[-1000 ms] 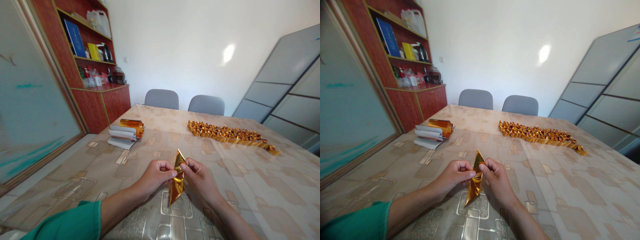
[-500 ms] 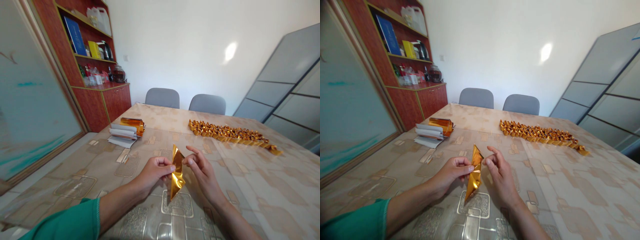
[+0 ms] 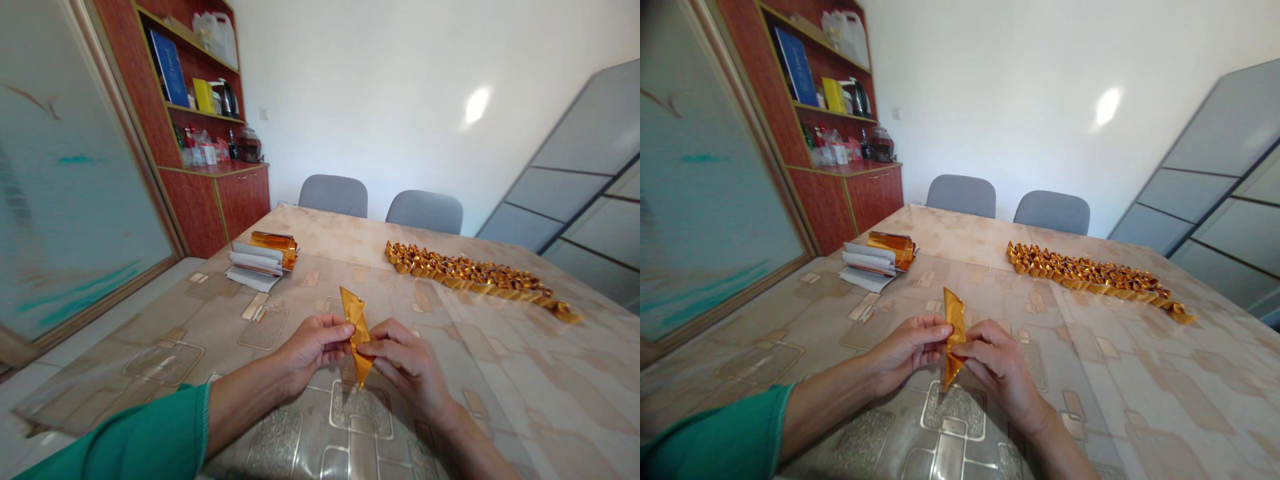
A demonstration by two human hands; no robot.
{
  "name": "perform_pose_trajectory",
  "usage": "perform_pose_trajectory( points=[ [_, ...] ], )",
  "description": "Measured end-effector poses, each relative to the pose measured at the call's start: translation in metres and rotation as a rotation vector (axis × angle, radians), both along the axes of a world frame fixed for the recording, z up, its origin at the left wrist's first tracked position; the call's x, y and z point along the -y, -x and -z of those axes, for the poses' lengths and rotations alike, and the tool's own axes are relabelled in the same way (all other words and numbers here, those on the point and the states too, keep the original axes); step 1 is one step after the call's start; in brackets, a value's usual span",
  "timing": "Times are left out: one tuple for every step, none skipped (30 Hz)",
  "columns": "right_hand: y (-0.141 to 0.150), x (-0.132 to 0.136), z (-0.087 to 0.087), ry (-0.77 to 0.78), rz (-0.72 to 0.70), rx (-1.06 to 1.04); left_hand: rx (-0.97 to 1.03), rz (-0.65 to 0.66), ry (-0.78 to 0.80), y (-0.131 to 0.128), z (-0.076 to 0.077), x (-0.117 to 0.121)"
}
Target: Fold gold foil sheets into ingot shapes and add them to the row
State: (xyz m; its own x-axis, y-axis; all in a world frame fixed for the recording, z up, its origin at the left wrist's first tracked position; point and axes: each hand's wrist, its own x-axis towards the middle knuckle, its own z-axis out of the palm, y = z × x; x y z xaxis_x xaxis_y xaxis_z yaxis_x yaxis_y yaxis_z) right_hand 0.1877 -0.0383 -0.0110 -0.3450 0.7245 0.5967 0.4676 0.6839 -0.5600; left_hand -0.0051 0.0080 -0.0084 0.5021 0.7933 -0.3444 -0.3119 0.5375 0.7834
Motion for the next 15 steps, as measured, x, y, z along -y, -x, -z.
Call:
perform_pose_trajectory(
  points=[
    [-0.002, -0.001, -0.002, -0.020, -0.007, 0.002, -0.009, 0.000, -0.007, 0.000, 0.000, 0.000],
    [-0.004, -0.002, -0.004, -0.032, -0.018, 0.007, -0.018, -0.001, -0.015, 0.000, 0.000, 0.000],
    [-0.006, -0.002, -0.005, -0.034, -0.028, 0.007, -0.024, -0.004, -0.024, 0.000, 0.000, 0.000],
    [-0.007, -0.002, -0.007, -0.022, -0.039, 0.005, -0.029, -0.006, -0.034, 0.001, 0.001, 0.000],
    [-0.008, -0.002, -0.007, 0.006, -0.047, -0.005, -0.032, -0.005, -0.044, 0.000, 0.001, 0.000],
    [-0.007, -0.002, -0.008, 0.047, -0.052, -0.025, -0.033, -0.005, -0.054, 0.000, 0.001, 0.000],
    [-0.006, -0.001, -0.008, 0.093, -0.051, -0.062, -0.030, -0.006, -0.065, 0.000, 0.001, 0.000],
    [-0.004, 0.000, -0.007, 0.141, -0.045, -0.108, -0.023, -0.009, -0.072, -0.001, 0.001, 0.000],
    [-0.002, 0.001, -0.007, 0.179, -0.034, -0.157, -0.014, -0.011, -0.074, -0.002, 0.001, 0.001],
    [0.001, 0.002, -0.006, 0.205, -0.022, -0.198, -0.001, -0.015, -0.071, -0.002, 0.001, 0.001],
    [0.003, 0.002, -0.006, 0.216, -0.010, -0.224, 0.013, -0.020, -0.065, -0.003, 0.001, 0.002],
    [0.005, 0.003, -0.005, 0.213, -0.001, -0.234, 0.028, -0.027, -0.057, -0.003, 0.001, 0.002],
    [0.005, 0.003, -0.005, 0.199, 0.005, -0.226, 0.041, -0.033, -0.046, -0.004, 0.000, 0.003],
    [0.005, 0.003, -0.005, 0.172, 0.006, -0.204, 0.053, -0.037, -0.036, -0.004, 0.000, 0.003],
    [0.004, 0.003, -0.005, 0.138, 0.002, -0.176, 0.062, -0.042, -0.025, -0.004, 0.000, 0.002]
  ],
)
